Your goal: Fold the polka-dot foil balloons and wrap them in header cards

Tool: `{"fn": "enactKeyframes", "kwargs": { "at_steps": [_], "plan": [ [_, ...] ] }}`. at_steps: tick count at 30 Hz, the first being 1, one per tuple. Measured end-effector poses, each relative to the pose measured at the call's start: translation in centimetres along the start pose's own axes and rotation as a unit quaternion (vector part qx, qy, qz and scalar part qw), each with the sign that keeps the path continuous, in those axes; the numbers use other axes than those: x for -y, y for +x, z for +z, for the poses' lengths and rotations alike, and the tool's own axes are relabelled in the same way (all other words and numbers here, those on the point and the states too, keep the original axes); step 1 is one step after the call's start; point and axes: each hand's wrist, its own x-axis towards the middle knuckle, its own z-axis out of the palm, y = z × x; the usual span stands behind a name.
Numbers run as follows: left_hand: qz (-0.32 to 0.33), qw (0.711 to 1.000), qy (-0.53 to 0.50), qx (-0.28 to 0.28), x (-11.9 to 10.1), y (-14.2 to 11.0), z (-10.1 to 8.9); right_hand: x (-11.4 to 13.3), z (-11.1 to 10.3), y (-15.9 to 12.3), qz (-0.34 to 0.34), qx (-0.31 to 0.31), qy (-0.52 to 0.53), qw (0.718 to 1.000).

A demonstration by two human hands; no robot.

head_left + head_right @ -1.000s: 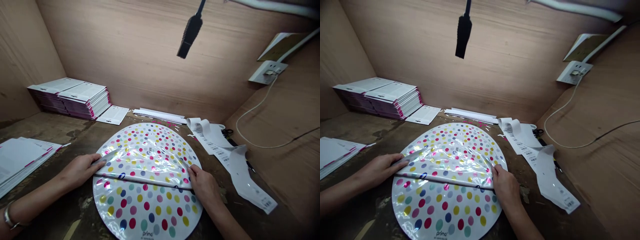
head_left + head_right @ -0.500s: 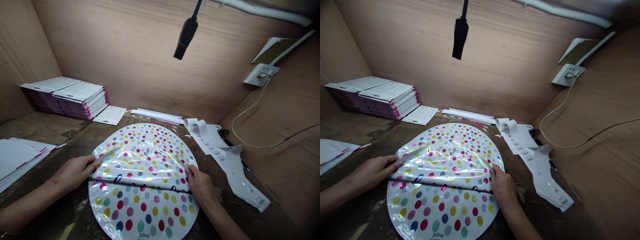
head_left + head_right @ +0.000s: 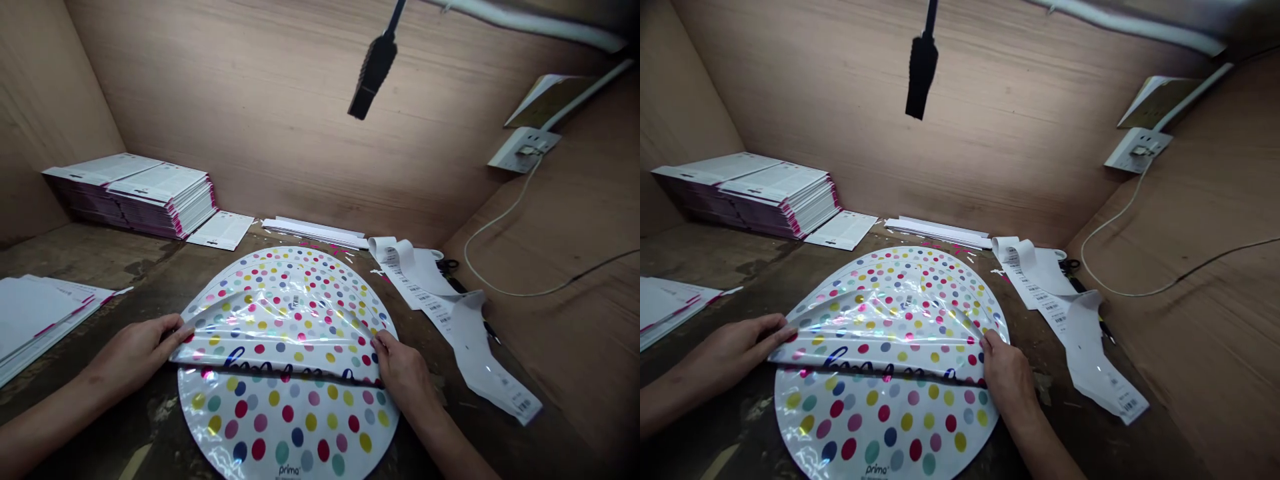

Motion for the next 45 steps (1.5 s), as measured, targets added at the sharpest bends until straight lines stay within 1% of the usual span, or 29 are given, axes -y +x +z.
{"fn": "enactKeyframes", "kwargs": {
  "at_steps": [3, 5, 9, 11, 17, 21, 23, 24, 25, 26, 27, 28, 29, 30, 31, 32, 33, 34, 35, 37, 38, 39, 40, 41, 42, 44, 45],
  "plan": [
    [-0.026, 0.999, 0.037, -0.002, -0.3, 0.2, -0.4, 0.2, -0.1, 0.4, 0.015, -0.003, -0.012, 1.000],
    [-0.036, 0.999, 0.038, -0.009, -0.7, 0.4, -0.7, 0.2, -0.1, 0.7, 0.020, -0.003, -0.021, 1.000],
    [-0.029, 0.999, 0.011, 0.024, -0.7, 0.8, -0.8, -0.2, -0.3, 0.6, 0.004, 0.010, -0.026, 1.000],
    [-0.023, 0.999, 0.018, 0.031, -0.5, 0.9, -0.5, -0.3, -0.3, 0.5, 0.004, 0.015, -0.033, 0.999],
    [-0.019, 0.995, 0.103, -0.001, -0.5, 1.6, 0.2, 0.1, -0.3, 1.0, 0.024, 0.021, -0.059, 0.998],
    [-0.035, 0.993, 0.108, 0.024, 0.0, 2.7, -0.5, 0.3, -0.3, 1.2, 0.025, 0.024, -0.062, 0.997],
    [-0.052, 0.990, 0.125, 0.035, -0.1, 2.9, -1.0, 0.5, -0.2, 1.1, 0.026, 0.026, -0.061, 0.997],
    [-0.055, 0.987, 0.149, 0.022, -0.6, 2.8, -1.1, 0.6, -0.2, 1.0, 0.027, 0.026, -0.062, 0.997],
    [-0.047, 0.983, 0.175, -0.009, -1.4, 2.5, -1.0, 0.7, -0.1, 0.9, 0.027, 0.027, -0.063, 0.997],
    [-0.021, 0.978, 0.200, -0.048, -2.5, 2.0, -0.6, 0.7, -0.1, 0.9, 0.026, 0.027, -0.065, 0.997],
    [0.025, 0.971, 0.217, -0.092, -3.9, 1.3, 0.1, 0.7, -0.1, 0.8, 0.025, 0.028, -0.068, 0.997],
    [0.091, 0.965, 0.209, -0.126, -5.6, 0.5, 1.0, 0.7, -0.1, 0.8, 0.024, 0.028, -0.072, 0.997],
    [0.176, 0.961, 0.188, -0.105, -7.3, -0.3, 2.1, 0.7, -0.2, 0.8, 0.023, 0.028, -0.077, 0.996],
    [0.252, 0.953, 0.160, -0.054, -9.0, -1.2, 3.3, 0.7, -0.2, 0.8, 0.023, 0.029, -0.082, 0.996],
    [0.310, 0.941, 0.134, 0.014, -10.5, -1.9, 4.4, 0.7, -0.3, 0.7, 0.024, 0.030, -0.088, 0.995],
    [0.338, 0.932, 0.113, 0.069, -11.7, -2.5, 5.4, 1.0, -0.4, 0.4, 0.027, 0.031, -0.094, 0.995],
    [0.349, 0.926, 0.097, 0.107, -12.5, -3.0, 6.2, 1.4, -0.4, 0.0, 0.024, 0.022, -0.100, 0.994],
    [0.350, 0.923, 0.087, 0.134, -13.0, -3.3, 6.8, 2.1, -0.4, -0.6, 0.007, 0.001, -0.103, 0.995],
    [0.346, 0.924, 0.080, 0.144, -13.1, -3.4, 7.2, 3.0, -0.2, -1.4, -0.031, -0.023, -0.101, 0.994],
    [0.340, 0.927, 0.073, 0.138, -12.8, -3.4, 7.7, 5.3, 0.5, -3.4, -0.160, -0.055, -0.074, 0.983],
    [0.342, 0.928, 0.071, 0.130, -12.5, -3.4, 7.7, 6.3, 0.9, -4.5, -0.238, -0.033, -0.048, 0.969],
    [0.344, 0.928, 0.069, 0.123, -12.2, -3.3, 7.8, 7.1, 1.3, -5.4, -0.293, 0.004, -0.022, 0.956],
    [0.346, 0.928, 0.070, 0.118, -12.0, -3.2, 7.8, 7.5, 1.7, -6.1, -0.319, 0.042, 0.000, 0.947],
    [0.346, 0.928, 0.072, 0.116, -11.8, -3.1, 7.8, 7.2, 1.9, -6.7, -0.329, 0.076, 0.017, 0.941],
    [0.344, 0.928, 0.077, 0.118, -11.7, -3.1, 7.8, 6.3, 2.1, -7.0, -0.318, 0.099, 0.025, 0.942],
    [0.338, 0.929, 0.083, 0.128, -11.6, -3.1, 7.8, 2.9, 2.0, -7.3, -0.251, 0.114, 0.016, 0.961],
    [0.336, 0.929, 0.084, 0.133, -11.6, -3.1, 7.8, 1.0, 1.8, -7.2, -0.198, 0.106, 0.001, 0.974]
  ]
}}
